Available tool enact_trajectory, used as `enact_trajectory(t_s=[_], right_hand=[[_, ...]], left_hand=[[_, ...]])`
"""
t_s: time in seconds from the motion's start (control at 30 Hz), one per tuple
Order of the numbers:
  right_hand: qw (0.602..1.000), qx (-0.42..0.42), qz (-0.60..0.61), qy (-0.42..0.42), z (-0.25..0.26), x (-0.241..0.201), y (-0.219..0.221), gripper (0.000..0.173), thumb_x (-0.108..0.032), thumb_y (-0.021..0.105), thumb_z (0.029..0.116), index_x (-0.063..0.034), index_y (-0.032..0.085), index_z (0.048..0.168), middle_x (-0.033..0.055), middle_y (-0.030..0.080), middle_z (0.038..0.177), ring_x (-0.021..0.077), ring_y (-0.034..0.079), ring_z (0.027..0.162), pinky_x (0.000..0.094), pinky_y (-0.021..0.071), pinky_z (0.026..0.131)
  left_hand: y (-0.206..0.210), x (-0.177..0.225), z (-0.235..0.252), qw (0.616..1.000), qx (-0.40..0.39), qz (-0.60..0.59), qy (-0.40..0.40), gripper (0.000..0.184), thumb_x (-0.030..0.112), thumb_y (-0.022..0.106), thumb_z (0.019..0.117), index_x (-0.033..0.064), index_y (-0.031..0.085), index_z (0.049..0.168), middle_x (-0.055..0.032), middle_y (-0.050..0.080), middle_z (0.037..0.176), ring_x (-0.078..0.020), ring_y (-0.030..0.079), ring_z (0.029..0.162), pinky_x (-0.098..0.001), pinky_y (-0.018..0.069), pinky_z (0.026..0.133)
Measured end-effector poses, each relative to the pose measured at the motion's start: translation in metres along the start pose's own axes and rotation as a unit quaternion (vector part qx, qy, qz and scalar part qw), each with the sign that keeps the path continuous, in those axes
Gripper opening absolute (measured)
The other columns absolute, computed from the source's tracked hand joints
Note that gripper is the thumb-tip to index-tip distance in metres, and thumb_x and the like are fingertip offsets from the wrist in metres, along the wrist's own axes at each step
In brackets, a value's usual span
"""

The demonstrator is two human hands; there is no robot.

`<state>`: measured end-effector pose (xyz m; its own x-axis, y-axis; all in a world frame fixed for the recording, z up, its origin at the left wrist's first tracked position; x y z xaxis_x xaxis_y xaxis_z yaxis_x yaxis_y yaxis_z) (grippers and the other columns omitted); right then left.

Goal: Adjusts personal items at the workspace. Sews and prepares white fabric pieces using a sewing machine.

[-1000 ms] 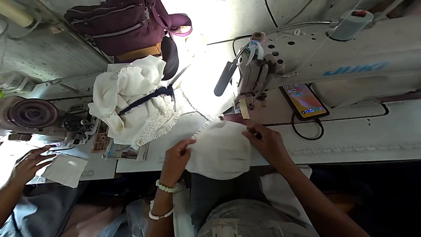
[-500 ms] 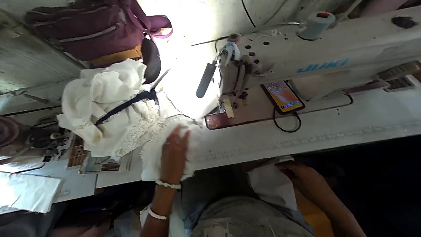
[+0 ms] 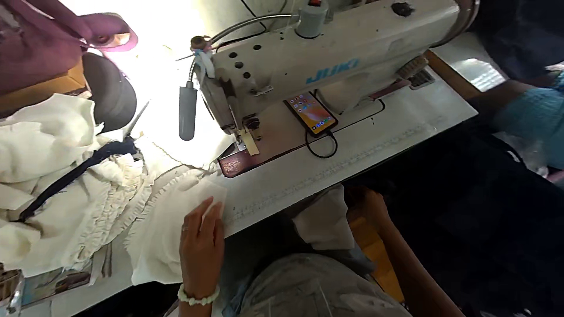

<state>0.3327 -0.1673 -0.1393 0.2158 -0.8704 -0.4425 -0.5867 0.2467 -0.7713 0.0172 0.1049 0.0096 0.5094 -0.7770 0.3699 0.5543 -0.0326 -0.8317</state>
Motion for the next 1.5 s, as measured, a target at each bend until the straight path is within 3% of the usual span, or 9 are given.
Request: enact_trajectory(t_s=[0.13,0.23,0.33,0.5,0.7,0.83,1.0,1.23,1.5], right_hand=[[0.976,-0.004,0.216,0.038,0.035,0.050,0.038,0.041,-0.030,0.058,0.1055,0.0045,0.065,0.126,0.0225,0.069,0.118,0.0293,0.066,0.108,0.0493,0.0496,0.098],[0.941,-0.027,0.334,0.038,0.034,0.047,0.055,0.020,-0.014,0.069,0.0979,0.0039,0.064,0.105,0.0054,0.062,0.084,0.0071,0.058,0.069,0.0255,0.0513,0.065],[0.932,-0.065,0.355,-0.031,0.005,0.002,0.029,0.008,-0.007,0.068,0.0958,-0.0018,0.061,0.096,-0.0036,0.057,0.070,0.0011,0.052,0.056,0.0185,0.0451,0.052],[0.896,-0.152,0.316,-0.271,-0.057,-0.086,-0.014,0.013,-0.011,0.066,0.0926,0.0009,0.070,0.096,-0.0054,0.068,0.093,-0.0083,0.058,0.080,0.0124,0.0488,0.074],[0.663,-0.319,0.347,-0.582,-0.131,-0.190,-0.040,0.016,-0.016,0.058,0.1040,-0.0064,0.071,0.106,-0.0018,0.070,0.112,-0.0025,0.062,0.107,0.0153,0.0508,0.093],[0.598,-0.373,0.366,-0.608,-0.139,-0.215,-0.048,0.019,-0.016,0.054,0.1062,-0.0027,0.067,0.108,-0.0001,0.070,0.108,-0.0043,0.062,0.101,0.0140,0.0501,0.089],[0.737,-0.272,0.359,-0.504,-0.096,-0.209,-0.046,0.014,-0.019,0.063,0.1009,-0.0133,0.070,0.111,-0.0156,0.069,0.094,-0.0137,0.058,0.081,0.0070,0.0483,0.072],[0.836,-0.202,0.359,-0.362,-0.069,-0.201,-0.038,0.013,-0.008,0.068,0.0927,-0.0085,0.071,0.105,-0.0150,0.069,0.086,-0.0099,0.061,0.074,0.0093,0.0508,0.069],[0.899,-0.097,0.250,-0.345,-0.058,-0.195,-0.028,0.018,-0.023,0.071,0.0940,-0.0056,0.072,0.099,-0.0042,0.069,0.088,-0.0056,0.059,0.075,0.0119,0.0486,0.068]], left_hand=[[0.020,-0.023,-0.010,0.998,-0.046,-0.031,-0.025,0.032,0.021,0.054,0.1019,0.0005,0.073,0.118,-0.0235,0.065,0.132,-0.0390,0.062,0.124,-0.0488,0.0501,0.104],[0.012,-0.056,-0.005,0.997,-0.060,-0.012,-0.045,0.036,0.024,0.052,0.1046,0.0006,0.071,0.123,-0.0259,0.060,0.140,-0.0436,0.056,0.132,-0.0546,0.0455,0.109],[-0.008,-0.067,0.002,0.997,-0.048,0.002,-0.058,0.028,0.013,0.054,0.1019,-0.0022,0.073,0.116,-0.0262,0.064,0.133,-0.0441,0.061,0.126,-0.0564,0.0478,0.105],[-0.013,0.012,0.021,0.983,-0.045,-0.177,0.021,0.026,0.017,0.058,0.1013,-0.0005,0.075,0.108,-0.0161,0.073,0.115,-0.0190,0.069,0.112,-0.0296,0.0544,0.098],[0.048,0.103,0.027,0.795,-0.295,-0.522,0.096,0.080,0.054,0.058,0.0991,-0.0088,0.045,0.147,-0.0200,0.051,0.152,-0.0196,0.049,0.141,-0.0365,0.0426,0.116],[0.060,0.106,0.025,0.634,-0.385,-0.669,0.050,0.101,0.069,0.056,0.0922,-0.0038,0.028,0.156,-0.0076,0.061,0.136,-0.0094,0.059,0.123,-0.0306,0.0498,0.105],[0.048,0.062,0.031,0.654,-0.296,-0.694,-0.055,0.027,0.027,0.076,0.0907,0.0233,0.069,0.116,0.0145,0.073,0.108,0.0030,0.069,0.096,-0.0194,0.0587,0.084],[0.036,0.009,0.044,0.756,-0.226,-0.581,-0.198,0.018,0.000,0.066,0.0916,0.0136,0.058,0.100,0.0098,0.069,0.092,-0.0017,0.068,0.088,-0.0242,0.0575,0.083],[0.020,-0.013,0.052,0.795,-0.105,-0.520,-0.293,0.036,-0.004,0.067,0.0900,0.0034,0.051,0.121,0.0003,0.075,0.087,-0.0092,0.074,0.077,-0.0267,0.0624,0.072]])
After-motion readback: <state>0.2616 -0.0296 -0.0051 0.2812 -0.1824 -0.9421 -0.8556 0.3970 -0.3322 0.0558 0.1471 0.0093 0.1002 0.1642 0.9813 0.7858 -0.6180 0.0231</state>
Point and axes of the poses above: each hand's wrist, its own z-axis towards the middle knuckle, its own y-axis out of the palm, x = y × z, the point moved 9 cm from there along z, towards the middle knuckle
